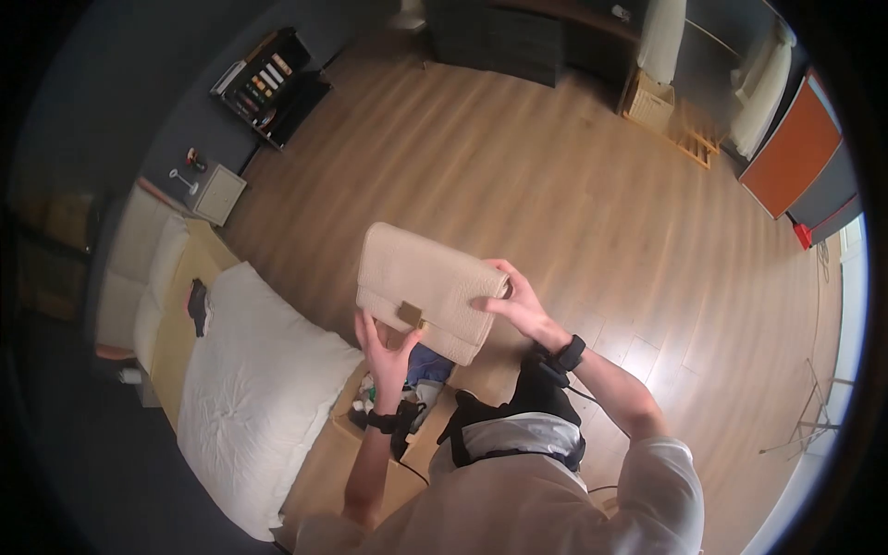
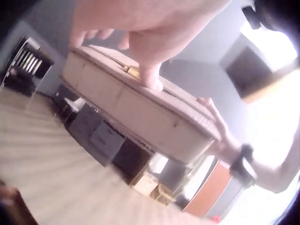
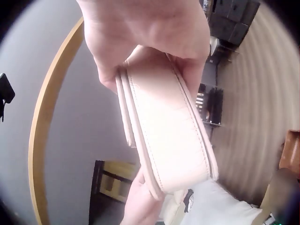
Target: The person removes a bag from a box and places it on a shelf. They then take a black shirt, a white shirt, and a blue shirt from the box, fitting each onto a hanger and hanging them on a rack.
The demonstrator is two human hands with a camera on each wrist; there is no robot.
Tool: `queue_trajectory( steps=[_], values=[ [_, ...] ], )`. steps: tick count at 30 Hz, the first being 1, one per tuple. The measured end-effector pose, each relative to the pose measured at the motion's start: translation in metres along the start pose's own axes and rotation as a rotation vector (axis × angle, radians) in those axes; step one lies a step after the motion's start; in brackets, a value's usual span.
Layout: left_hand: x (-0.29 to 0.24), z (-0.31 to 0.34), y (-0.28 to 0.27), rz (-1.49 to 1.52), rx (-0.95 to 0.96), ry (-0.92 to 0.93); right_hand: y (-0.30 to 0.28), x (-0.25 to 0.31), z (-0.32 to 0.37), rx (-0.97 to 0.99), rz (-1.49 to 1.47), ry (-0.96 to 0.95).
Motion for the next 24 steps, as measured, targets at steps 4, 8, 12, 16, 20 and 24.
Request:
queue_trajectory(
  steps=[4, 8, 12, 16, 20, 24],
  values=[
    [-0.042, -0.037, 0.066, -0.804, 0.148, 0.511, -0.077, 0.008, -0.013, 0.005, -0.018, 0.011],
    [-0.093, -0.116, 0.204, -0.979, 0.541, 0.837, -0.204, 0.086, -0.066, 0.06, 0.013, -0.008],
    [-0.084, -0.139, 0.279, -0.888, 0.602, 1.02, -0.276, 0.104, -0.071, 0.028, 0.043, 0.076],
    [-0.086, -0.176, 0.358, -0.813, 0.637, 0.959, -0.35, 0.127, -0.086, -0.071, -0.013, 0.061],
    [-0.087, -0.221, 0.417, -0.729, 0.717, 0.897, -0.404, 0.144, -0.104, -0.156, 0.02, 0.09],
    [-0.068, -0.273, 0.466, -0.633, 0.737, 0.934, -0.447, 0.158, -0.129, -0.266, 0.014, 0.078]
  ],
)
Point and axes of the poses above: each hand's wrist, its own z-axis away from the middle knuckle, its own y-axis out of the palm, x = y × z, the point moved 4 cm from there along -z, towards the middle knuckle, and after that the axes turned 6 degrees about x, right-handed, at the moved point
